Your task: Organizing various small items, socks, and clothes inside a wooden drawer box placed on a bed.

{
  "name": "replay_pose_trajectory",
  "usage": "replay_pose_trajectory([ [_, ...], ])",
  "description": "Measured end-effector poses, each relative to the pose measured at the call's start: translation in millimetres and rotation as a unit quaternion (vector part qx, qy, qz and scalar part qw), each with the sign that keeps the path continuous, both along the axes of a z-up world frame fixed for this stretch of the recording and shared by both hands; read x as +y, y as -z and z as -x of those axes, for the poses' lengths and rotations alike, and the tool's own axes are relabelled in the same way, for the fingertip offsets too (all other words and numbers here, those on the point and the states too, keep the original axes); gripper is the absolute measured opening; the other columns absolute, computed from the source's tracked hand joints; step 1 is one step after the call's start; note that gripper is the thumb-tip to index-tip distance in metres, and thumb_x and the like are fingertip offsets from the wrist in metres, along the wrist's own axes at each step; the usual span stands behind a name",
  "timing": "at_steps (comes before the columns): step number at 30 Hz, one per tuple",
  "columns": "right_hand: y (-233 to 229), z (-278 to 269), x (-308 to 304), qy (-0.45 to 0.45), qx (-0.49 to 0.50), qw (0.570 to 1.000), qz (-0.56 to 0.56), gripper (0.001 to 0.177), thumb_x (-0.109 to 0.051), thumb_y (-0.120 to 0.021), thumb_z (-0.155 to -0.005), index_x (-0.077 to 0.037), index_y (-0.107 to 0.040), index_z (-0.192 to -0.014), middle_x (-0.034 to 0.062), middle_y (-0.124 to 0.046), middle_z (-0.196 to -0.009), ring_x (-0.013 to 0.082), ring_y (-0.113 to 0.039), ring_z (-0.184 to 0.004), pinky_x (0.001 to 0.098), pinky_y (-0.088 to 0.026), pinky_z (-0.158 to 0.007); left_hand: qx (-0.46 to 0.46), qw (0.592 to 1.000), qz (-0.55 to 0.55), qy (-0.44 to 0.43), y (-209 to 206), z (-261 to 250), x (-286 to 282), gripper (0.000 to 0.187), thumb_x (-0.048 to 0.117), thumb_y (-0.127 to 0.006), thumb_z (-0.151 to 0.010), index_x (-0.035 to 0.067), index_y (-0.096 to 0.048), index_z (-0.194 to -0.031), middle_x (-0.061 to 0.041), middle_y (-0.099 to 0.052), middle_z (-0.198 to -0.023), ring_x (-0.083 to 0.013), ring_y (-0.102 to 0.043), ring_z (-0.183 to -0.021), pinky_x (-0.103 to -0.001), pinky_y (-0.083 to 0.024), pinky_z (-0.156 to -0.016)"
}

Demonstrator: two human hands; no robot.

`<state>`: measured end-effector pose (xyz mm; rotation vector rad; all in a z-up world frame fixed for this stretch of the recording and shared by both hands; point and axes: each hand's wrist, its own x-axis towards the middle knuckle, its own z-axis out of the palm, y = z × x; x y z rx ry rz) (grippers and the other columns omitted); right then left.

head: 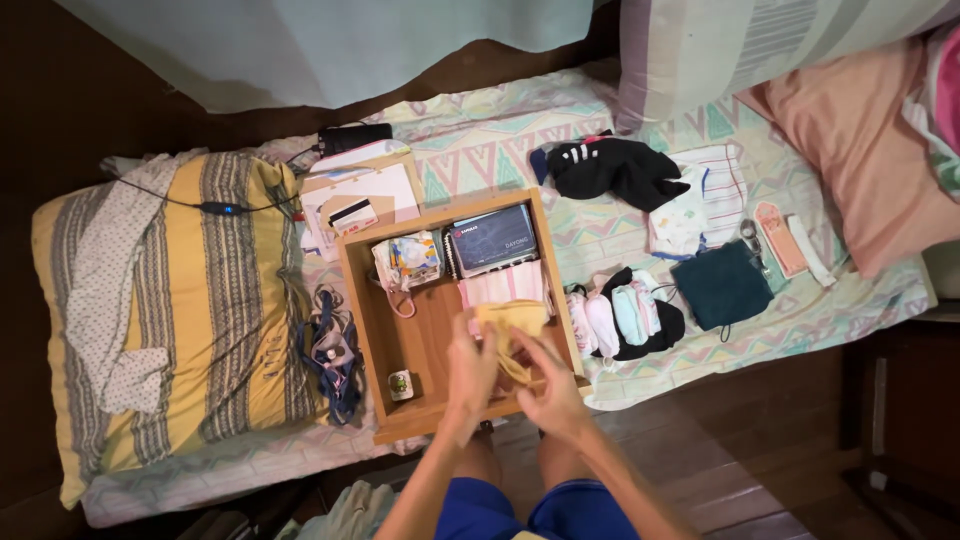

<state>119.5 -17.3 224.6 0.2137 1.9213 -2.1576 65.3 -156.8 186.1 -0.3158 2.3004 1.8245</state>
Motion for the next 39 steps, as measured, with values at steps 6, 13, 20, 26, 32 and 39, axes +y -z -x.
replay_pose_trajectory([
  [6,14.9,-6.7,0.9,-0.010,0.169,0.881,-0.442,0.110,-0.017,-0.089,-0.048,0.011,-0.048,-0.145,0.0313,-0.046,-0.141,0.0503,-0.048,-0.126,0.0507,-0.039,-0.104,-0.262,0.935,-0.213,-0.112,-0.7,11.6,-20.4,0.043,0.012,-0.049,-0.099,0.005,-0.047,-0.141,-0.028,-0.065,-0.085,-0.0294,-0.063,-0.052,-0.041,-0.049,-0.043],
  [13,107.8,-7.2,21.8,0.152,-0.069,0.980,-0.111,0.045,-0.005,-0.070,-0.084,-0.001,-0.069,-0.129,0.0119,-0.071,-0.119,0.0165,-0.067,-0.100,0.0326,-0.055,-0.083,-0.391,0.802,-0.430,-0.135,13.7,17.8,-51.7,0.056,0.027,-0.030,-0.104,-0.014,-0.050,-0.136,-0.030,-0.073,-0.107,-0.0319,-0.079,-0.092,-0.036,-0.062,-0.078],
  [20,73.2,36.8,28.5,0.198,-0.178,0.963,-0.027,0.032,-0.029,-0.068,-0.094,-0.007,-0.070,-0.117,-0.0006,-0.072,-0.093,0.0097,-0.061,-0.075,0.0273,-0.046,-0.061,-0.457,0.820,-0.341,0.053,45.3,17.0,-67.6,0.046,0.031,-0.059,-0.099,-0.006,-0.059,-0.127,-0.019,-0.075,-0.113,-0.0271,-0.074,-0.097,-0.042,-0.061,-0.087],
  [26,111.0,47.4,28.1,0.172,-0.133,0.969,-0.120,0.037,-0.036,-0.068,-0.102,0.000,-0.075,-0.104,0.0010,-0.068,-0.082,0.0039,-0.054,-0.066,0.0236,-0.045,-0.056,-0.390,0.908,-0.140,-0.062,80.9,9.0,-44.5,0.059,0.038,-0.074,-0.092,-0.005,-0.051,-0.126,-0.022,-0.070,-0.113,-0.0294,-0.074,-0.093,-0.041,-0.063,-0.080],
  [32,114.9,44.7,3.1,0.000,-0.073,0.990,-0.121,0.028,-0.015,-0.071,-0.093,0.004,-0.072,-0.113,0.0073,-0.072,-0.093,0.0082,-0.062,-0.078,0.0257,-0.051,-0.066,-0.247,0.938,-0.244,-0.025,96.2,0.0,-6.2,0.057,0.032,-0.076,-0.093,0.004,-0.053,-0.137,-0.009,-0.067,-0.120,-0.0198,-0.068,-0.099,-0.037,-0.059,-0.082],
  [39,146.7,55.6,30.8,0.031,-0.091,0.975,-0.198,0.051,-0.013,-0.076,-0.085,0.004,-0.064,-0.132,0.0100,-0.071,-0.118,0.0148,-0.063,-0.101,0.0285,-0.054,-0.081,-0.430,0.785,-0.441,-0.062,122.3,20.0,-43.8,0.044,0.020,-0.068,-0.088,-0.001,-0.063,-0.126,-0.015,-0.073,-0.116,-0.0276,-0.074,-0.099,-0.043,-0.061,-0.090],
])
